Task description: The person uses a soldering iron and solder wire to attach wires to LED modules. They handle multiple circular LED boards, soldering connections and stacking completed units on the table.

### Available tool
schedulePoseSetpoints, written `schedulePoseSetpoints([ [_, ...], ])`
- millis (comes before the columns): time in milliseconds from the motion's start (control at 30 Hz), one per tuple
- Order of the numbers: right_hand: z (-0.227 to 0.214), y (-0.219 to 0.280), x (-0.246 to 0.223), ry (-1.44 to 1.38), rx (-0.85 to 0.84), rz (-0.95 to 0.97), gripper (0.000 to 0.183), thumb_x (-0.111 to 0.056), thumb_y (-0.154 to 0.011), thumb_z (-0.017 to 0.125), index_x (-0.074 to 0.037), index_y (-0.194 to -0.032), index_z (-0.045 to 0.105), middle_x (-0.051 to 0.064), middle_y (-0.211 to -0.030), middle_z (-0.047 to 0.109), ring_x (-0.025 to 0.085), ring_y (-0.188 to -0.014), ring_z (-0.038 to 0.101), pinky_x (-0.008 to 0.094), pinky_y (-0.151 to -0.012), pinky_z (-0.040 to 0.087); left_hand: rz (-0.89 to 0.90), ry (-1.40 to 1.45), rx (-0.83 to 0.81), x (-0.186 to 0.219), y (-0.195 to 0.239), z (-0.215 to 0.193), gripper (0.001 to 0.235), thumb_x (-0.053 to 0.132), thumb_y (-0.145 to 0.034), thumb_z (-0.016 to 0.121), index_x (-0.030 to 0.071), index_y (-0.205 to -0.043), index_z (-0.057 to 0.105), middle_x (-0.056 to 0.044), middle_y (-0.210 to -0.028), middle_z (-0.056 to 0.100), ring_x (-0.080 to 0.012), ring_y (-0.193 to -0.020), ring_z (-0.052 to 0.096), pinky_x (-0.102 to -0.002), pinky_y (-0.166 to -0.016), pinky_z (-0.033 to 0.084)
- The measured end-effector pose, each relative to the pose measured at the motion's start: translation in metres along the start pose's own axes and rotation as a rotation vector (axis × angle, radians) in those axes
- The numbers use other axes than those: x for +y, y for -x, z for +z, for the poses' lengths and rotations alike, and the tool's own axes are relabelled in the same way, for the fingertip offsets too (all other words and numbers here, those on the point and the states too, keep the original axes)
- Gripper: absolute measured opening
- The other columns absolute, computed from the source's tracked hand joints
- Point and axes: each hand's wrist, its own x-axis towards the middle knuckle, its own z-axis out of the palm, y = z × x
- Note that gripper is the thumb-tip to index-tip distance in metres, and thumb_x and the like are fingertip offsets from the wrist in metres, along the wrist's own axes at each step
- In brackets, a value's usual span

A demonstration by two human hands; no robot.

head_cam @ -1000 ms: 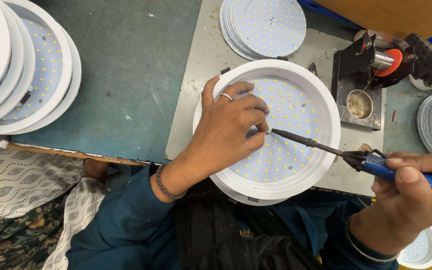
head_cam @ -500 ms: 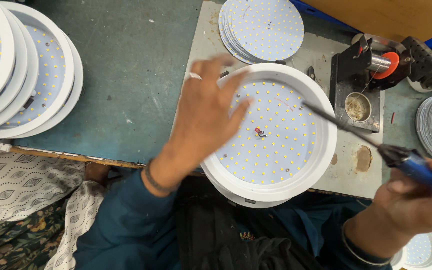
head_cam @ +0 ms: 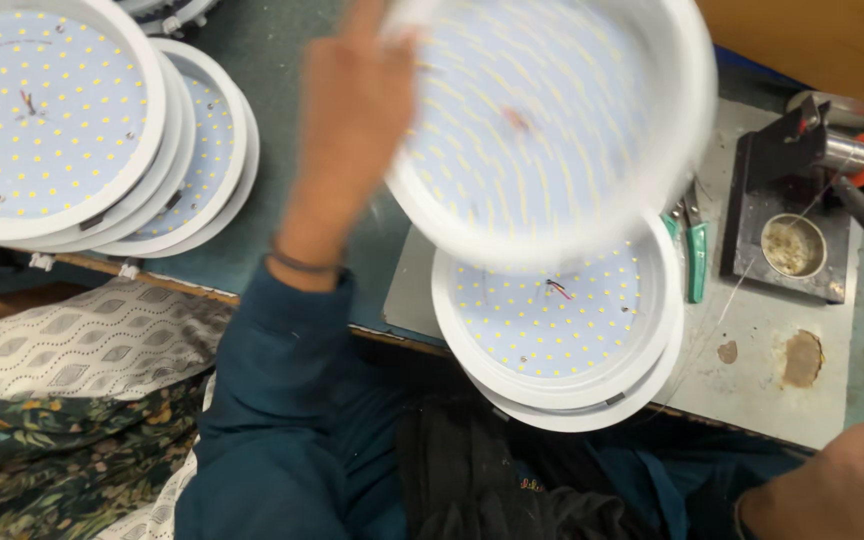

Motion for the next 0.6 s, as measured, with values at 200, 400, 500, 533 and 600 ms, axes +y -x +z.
schedulePoseSetpoints([
  [200,0.029,-0.003,-0.003,-0.011,-0.129,-0.045,0.049,-0.042,-0.111,0.046,0.001,-0.095,0.064,0.011,-0.082,0.067,0.019,-0.062,0.057,0.026,-0.066,0.045,-0.783,0.698,0.096,-0.098,0.035,0.016,0.041,-0.004,-0.093,0.050,0.003,-0.132,0.042,-0.016,-0.079,0.070,-0.0250,-0.051,0.069,-0.038,-0.040,0.057],
  [400,0.115,0.015,-0.035,0.203,-0.259,-0.150,0.045,-0.039,-0.111,0.055,0.002,-0.131,0.051,0.017,-0.130,0.061,0.026,-0.082,0.069,0.032,-0.065,0.059,-0.897,0.685,0.206,-0.078,0.024,0.012,0.031,0.007,-0.099,0.060,0.007,-0.125,0.043,-0.016,-0.071,0.065,-0.0179,-0.043,0.061,-0.034,-0.036,0.048],
  [500,0.148,0.028,-0.038,0.189,-0.333,-0.117,0.053,-0.036,-0.112,0.062,0.003,-0.144,0.047,0.018,-0.135,0.058,0.033,-0.096,0.072,0.041,-0.072,0.064,-0.278,-0.025,0.032,-0.013,0.025,0.004,0.009,0.005,-0.101,0.069,0.003,-0.111,0.067,-0.015,-0.055,0.053,-0.0194,-0.044,0.046,-0.035,-0.042,0.031],
  [533,0.156,0.034,-0.038,0.161,-0.360,-0.081,0.053,-0.035,-0.112,0.064,0.003,-0.145,0.047,0.016,-0.131,0.057,0.035,-0.099,0.073,0.043,-0.076,0.065,-0.359,0.057,-0.119,0.012,0.033,0.004,0.011,0.008,-0.097,0.071,0.007,-0.108,0.072,-0.013,-0.060,0.055,-0.0218,-0.049,0.047,-0.036,-0.049,0.034],
  [600,0.169,0.047,-0.036,0.112,-0.413,0.002,0.047,-0.031,-0.112,0.064,0.002,-0.142,0.050,0.013,-0.121,0.057,0.036,-0.101,0.074,0.047,-0.083,0.067,-0.160,0.229,-0.307,0.058,0.053,0.008,0.016,0.013,-0.090,0.073,0.011,-0.105,0.075,-0.007,-0.084,0.063,-0.0258,-0.082,0.056,-0.041,-0.079,0.041],
])
